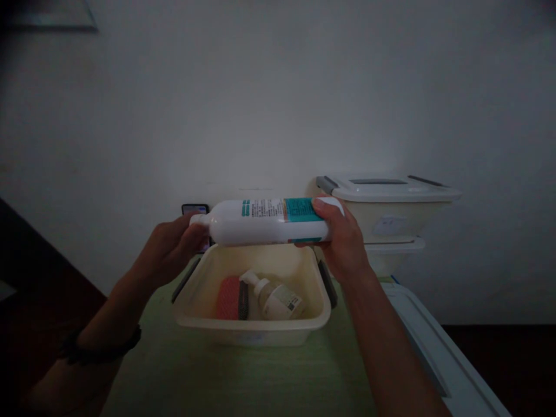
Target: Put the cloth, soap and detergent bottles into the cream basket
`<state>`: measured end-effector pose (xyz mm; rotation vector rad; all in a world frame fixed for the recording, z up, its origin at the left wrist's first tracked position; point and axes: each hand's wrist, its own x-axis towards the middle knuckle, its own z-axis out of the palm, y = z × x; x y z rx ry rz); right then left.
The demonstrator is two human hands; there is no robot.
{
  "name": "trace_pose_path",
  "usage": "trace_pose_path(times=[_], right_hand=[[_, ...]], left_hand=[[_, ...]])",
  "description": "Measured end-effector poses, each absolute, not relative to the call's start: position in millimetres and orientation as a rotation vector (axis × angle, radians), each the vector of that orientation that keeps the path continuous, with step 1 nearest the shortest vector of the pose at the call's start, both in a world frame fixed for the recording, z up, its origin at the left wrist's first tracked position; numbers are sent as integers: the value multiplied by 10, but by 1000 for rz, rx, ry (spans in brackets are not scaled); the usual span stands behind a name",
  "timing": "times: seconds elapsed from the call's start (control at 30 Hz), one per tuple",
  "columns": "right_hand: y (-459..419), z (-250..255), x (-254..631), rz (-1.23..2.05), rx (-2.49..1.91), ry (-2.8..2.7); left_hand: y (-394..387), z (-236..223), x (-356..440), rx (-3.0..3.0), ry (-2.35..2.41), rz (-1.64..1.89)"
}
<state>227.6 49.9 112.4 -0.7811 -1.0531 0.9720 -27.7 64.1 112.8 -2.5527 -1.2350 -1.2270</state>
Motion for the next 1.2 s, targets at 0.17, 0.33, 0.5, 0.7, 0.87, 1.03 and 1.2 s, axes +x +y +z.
trace_pose_path(times=[0.17,0.33,0.5,0.7,0.87,1.03,1.2], right_hand=[[499,1015,2285,1170,-864,-1182],[467,966,2352,1230,-893,-1487],[408,1059,2372,980,-1132,-2014],[354,985,2214,667,-1177,-2469],[375,925,2111,643,-1073,-2400],[311,980,1959,660,-960,-2260],[275,963,1906,525,-914,-2237]], left_hand=[[596,1049,-152,-2315,-1204,-1491],[642,1082,-180,-2064,-1294,-1950],[609,1113,-133,-1895,-1191,-2269],[418,1022,-7,-2142,-1078,-1946],[328,1040,31,-2054,-981,-1726],[254,1089,74,-2087,-951,-1619],[243,1156,49,-2264,-971,-1519]])
